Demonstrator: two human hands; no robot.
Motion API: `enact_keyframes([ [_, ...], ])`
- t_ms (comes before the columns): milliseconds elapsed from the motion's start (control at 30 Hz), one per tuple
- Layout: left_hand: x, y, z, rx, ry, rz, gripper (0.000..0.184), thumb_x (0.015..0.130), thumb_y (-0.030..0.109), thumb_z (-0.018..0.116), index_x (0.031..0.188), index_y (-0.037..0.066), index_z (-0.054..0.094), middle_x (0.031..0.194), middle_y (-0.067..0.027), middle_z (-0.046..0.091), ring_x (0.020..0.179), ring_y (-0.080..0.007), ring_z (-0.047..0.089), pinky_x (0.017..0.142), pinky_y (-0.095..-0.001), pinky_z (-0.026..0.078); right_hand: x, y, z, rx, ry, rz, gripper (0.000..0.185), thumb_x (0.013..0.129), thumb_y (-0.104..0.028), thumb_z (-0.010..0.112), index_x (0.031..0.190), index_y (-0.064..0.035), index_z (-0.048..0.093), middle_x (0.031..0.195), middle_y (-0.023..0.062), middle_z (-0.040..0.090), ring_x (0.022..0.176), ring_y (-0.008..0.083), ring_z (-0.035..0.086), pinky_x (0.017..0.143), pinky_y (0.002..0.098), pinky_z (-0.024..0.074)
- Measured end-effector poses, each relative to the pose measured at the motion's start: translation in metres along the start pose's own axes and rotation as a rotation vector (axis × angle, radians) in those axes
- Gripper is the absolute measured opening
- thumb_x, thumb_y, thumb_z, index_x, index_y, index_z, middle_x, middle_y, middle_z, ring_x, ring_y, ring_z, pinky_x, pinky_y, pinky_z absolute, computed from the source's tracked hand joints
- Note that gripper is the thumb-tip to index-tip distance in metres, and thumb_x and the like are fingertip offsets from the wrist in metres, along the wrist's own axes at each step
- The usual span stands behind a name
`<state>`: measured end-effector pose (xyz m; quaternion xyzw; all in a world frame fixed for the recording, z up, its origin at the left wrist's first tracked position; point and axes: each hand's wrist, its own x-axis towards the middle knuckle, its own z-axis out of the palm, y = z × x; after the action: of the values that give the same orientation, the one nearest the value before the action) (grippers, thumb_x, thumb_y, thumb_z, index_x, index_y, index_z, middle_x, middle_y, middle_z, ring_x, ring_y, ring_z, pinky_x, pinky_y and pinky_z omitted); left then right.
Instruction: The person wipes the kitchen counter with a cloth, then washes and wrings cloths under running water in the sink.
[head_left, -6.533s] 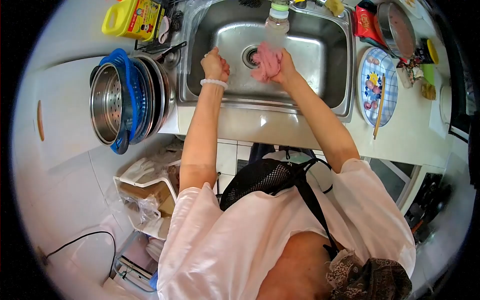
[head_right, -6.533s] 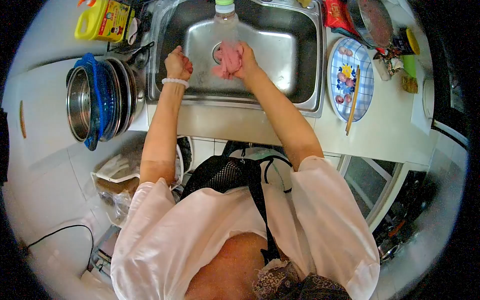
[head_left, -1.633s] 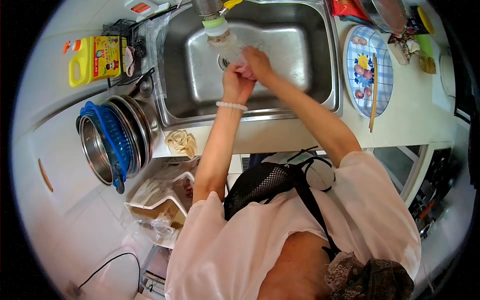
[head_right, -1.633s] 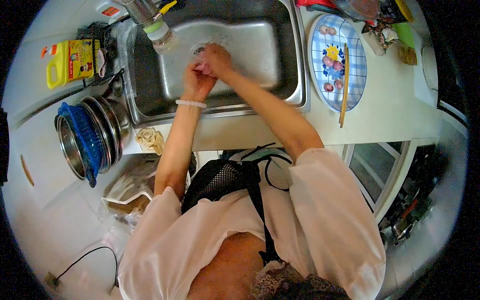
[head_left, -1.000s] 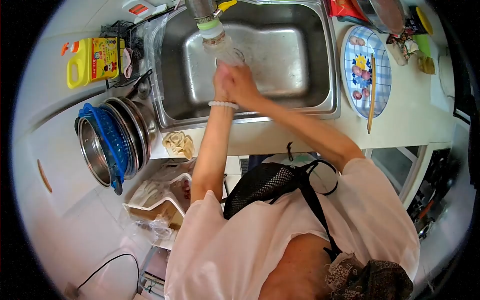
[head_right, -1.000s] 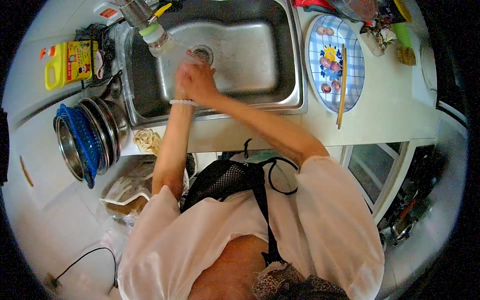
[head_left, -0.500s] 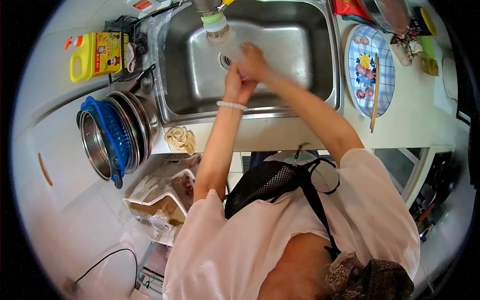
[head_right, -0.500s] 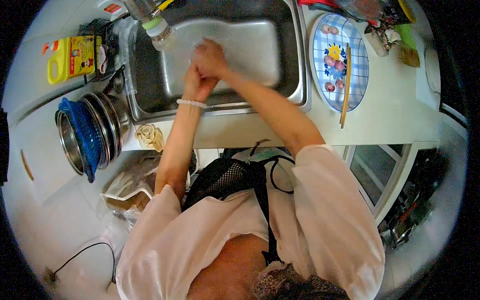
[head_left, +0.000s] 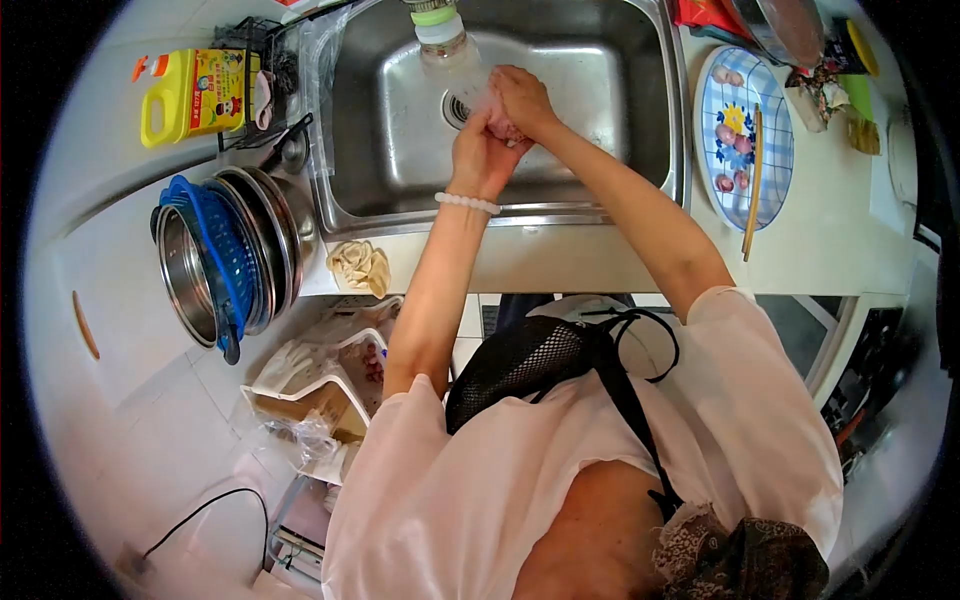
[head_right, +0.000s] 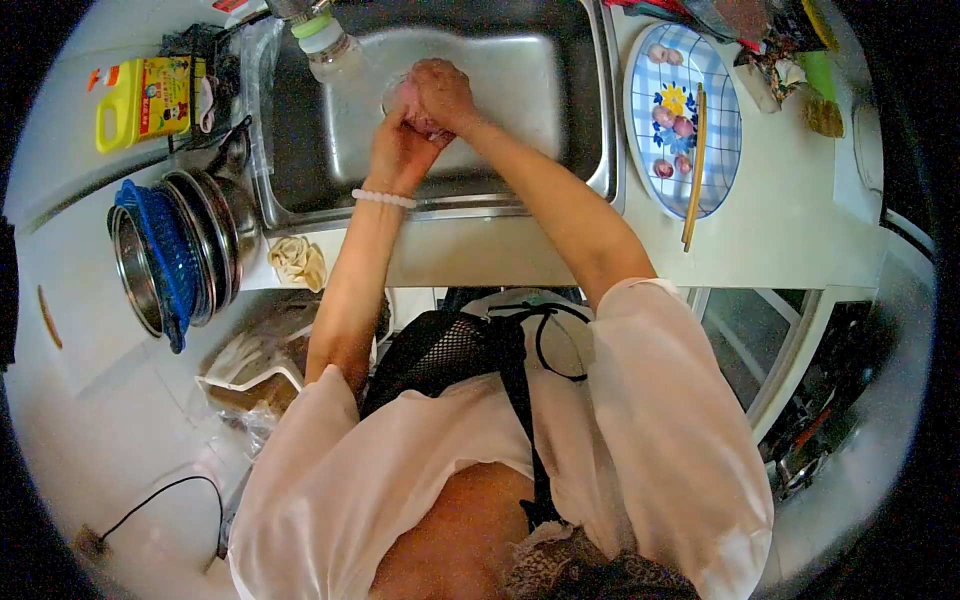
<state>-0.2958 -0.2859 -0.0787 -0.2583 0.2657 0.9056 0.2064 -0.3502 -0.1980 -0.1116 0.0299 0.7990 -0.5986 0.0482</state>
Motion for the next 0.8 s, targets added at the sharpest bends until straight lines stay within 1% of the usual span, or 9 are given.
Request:
enact_keyframes([
  [100,0.016,0.012,-0.012,-0.030,-0.018,0.075,0.030,0.089,0.030,0.038,0.105,0.009,0.051,0.102,-0.0063,0.055,0.094,-0.0224,0.052,0.080,-0.0362,0.043,-0.034,-0.011,0.004,0.375,-0.068,0.100,0.026,0.081,-0.024,0.048,0.100,-0.0073,0.056,0.097,0.0138,0.060,0.092,0.0318,0.056,0.081,0.0408,0.0449],
  [167,0.017,0.015,-0.018,-0.050,0.030,0.124,0.032,0.090,0.036,0.038,0.099,0.010,0.052,0.093,-0.0037,0.057,0.083,-0.0196,0.053,0.072,-0.0332,0.045,-0.048,0.005,0.032,0.256,0.060,-0.139,0.031,0.079,-0.025,0.051,0.104,-0.0077,0.055,0.105,0.0151,0.056,0.099,0.0303,0.052,0.086,0.0388,0.0427],
  [233,0.010,0.017,-0.015,0.065,-0.213,0.249,0.029,0.091,0.036,0.038,0.093,0.010,0.052,0.085,-0.0031,0.055,0.077,-0.0170,0.053,0.071,-0.0307,0.045,-0.062,-0.006,0.039,-0.060,0.183,-0.432,0.037,0.079,-0.027,0.052,0.111,-0.0084,0.054,0.119,0.0172,0.049,0.110,0.0298,0.046,0.093,0.0379,0.0380],
  [367,0.014,-0.009,-0.016,-0.044,0.017,0.167,0.019,0.088,0.026,0.043,0.091,0.010,0.053,0.085,-0.0023,0.056,0.079,-0.0153,0.053,0.073,-0.0303,0.045,-0.007,0.002,0.018,-0.328,-0.059,-0.187,0.040,0.078,-0.030,0.054,0.112,-0.0074,0.055,0.121,0.0198,0.046,0.112,0.0317,0.044,0.094,0.0372,0.0361],
  [400,0.010,0.000,-0.019,-0.266,-0.302,0.065,0.021,0.086,0.020,0.046,0.100,0.006,0.051,0.100,-0.0076,0.057,0.092,-0.0192,0.053,0.084,-0.0355,0.043,-0.001,0.002,0.021,0.143,0.115,0.164,0.038,0.080,-0.029,0.053,0.110,-0.0050,0.056,0.119,0.0194,0.049,0.111,0.0333,0.044,0.093,0.0374,0.0370],
  [500,0.005,0.003,0.002,-0.081,0.012,0.132,0.017,0.088,0.023,0.044,0.093,0.010,0.053,0.088,-0.0027,0.057,0.083,-0.0163,0.054,0.076,-0.0316,0.044,-0.024,0.008,0.014,0.208,0.062,-0.009,0.038,0.081,-0.028,0.052,0.108,-0.0020,0.056,0.118,0.0178,0.050,0.112,0.0327,0.044,0.094,0.0363,0.0352],
  [567,0.004,0.016,-0.001,-0.041,-0.020,0.187,0.017,0.088,0.022,0.044,0.094,0.010,0.053,0.087,-0.0028,0.057,0.082,-0.0165,0.054,0.076,-0.0320,0.044,-0.060,-0.033,0.003,0.388,-0.056,0.075,0.037,0.081,-0.026,0.052,0.108,-0.0005,0.055,0.119,0.0169,0.049,0.117,0.0303,0.040,0.098,0.0349,0.0304],
  [667,0.004,0.008,-0.021,0.000,-0.056,0.188,0.017,0.089,0.022,0.042,0.094,0.010,0.053,0.087,-0.0031,0.057,0.081,-0.0167,0.055,0.074,-0.0318,0.045,-0.076,-0.019,0.028,0.114,0.125,-0.408,0.033,0.080,-0.023,0.053,0.103,0.0003,0.056,0.109,0.0154,0.055,0.104,0.0271,0.051,0.092,0.0322,0.0372],
  [800,0.007,-0.006,-0.016,0.044,-0.011,0.180,0.017,0.091,0.021,0.040,0.094,0.010,0.052,0.086,-0.0030,0.056,0.078,-0.0162,0.054,0.066,-0.0291,0.046,-0.031,-0.018,0.019,0.161,0.076,-0.018,0.032,0.081,-0.025,0.052,0.101,-0.0008,0.056,0.106,0.0152,0.056,0.094,0.0274,0.056,0.085,0.0340,0.0419],
])
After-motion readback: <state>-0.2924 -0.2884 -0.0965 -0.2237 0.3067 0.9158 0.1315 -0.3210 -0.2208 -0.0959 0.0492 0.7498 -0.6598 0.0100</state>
